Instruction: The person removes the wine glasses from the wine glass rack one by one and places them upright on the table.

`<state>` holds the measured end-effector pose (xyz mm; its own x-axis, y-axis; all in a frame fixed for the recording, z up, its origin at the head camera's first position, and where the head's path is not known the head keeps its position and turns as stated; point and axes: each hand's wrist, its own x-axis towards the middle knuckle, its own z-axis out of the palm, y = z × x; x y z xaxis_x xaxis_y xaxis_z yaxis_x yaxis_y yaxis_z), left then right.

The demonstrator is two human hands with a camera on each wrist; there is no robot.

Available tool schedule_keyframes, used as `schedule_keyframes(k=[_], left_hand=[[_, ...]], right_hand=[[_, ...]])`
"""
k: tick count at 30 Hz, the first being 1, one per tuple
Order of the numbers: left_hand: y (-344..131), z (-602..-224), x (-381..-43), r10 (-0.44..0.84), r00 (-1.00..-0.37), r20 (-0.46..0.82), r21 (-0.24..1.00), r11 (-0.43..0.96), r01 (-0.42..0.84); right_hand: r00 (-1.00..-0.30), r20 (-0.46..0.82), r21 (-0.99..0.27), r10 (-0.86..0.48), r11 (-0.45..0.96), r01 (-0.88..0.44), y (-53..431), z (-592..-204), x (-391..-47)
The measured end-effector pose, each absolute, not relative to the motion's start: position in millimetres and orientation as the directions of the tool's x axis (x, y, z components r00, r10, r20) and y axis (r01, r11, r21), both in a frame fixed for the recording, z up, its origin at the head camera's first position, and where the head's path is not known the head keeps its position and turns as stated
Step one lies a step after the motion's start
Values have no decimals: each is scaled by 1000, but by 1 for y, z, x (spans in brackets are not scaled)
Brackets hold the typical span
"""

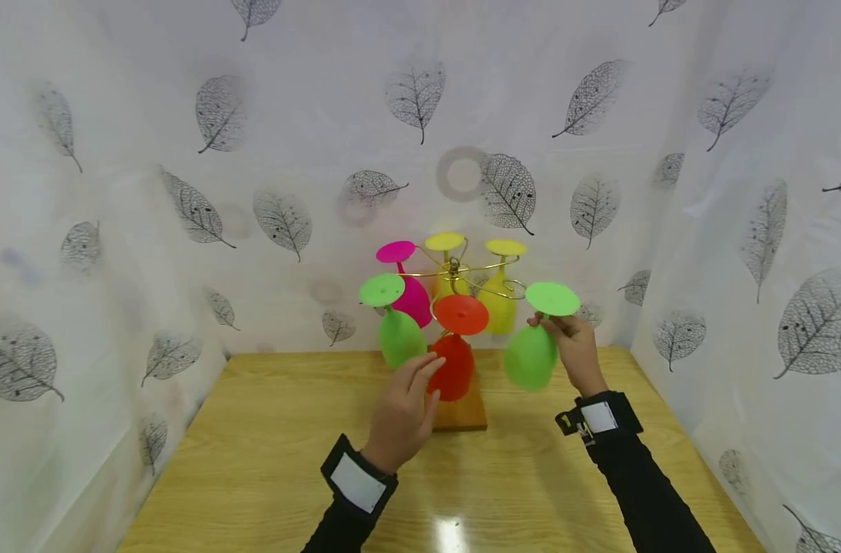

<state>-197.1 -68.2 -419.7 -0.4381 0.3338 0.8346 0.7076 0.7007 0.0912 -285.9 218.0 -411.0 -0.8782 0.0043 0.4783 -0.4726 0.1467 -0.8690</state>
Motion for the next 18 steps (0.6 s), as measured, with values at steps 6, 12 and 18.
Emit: schedule_keyframes(k=[6,12,18], left_hand=[[-25,-371,-201,499,-322,805,-121,669,733],[9,-356,-207,650,-324,688,-292,656,696],[13,-362,-206,755,-397,523,-321,605,728]], right_hand=[[-859,506,-842,-79,169,-512,213,-418,-261],[-855,500,-804,-137,293,-517,204,-425,-240],[-830,508,-773,-230,304,-557,200,-432,-229]])
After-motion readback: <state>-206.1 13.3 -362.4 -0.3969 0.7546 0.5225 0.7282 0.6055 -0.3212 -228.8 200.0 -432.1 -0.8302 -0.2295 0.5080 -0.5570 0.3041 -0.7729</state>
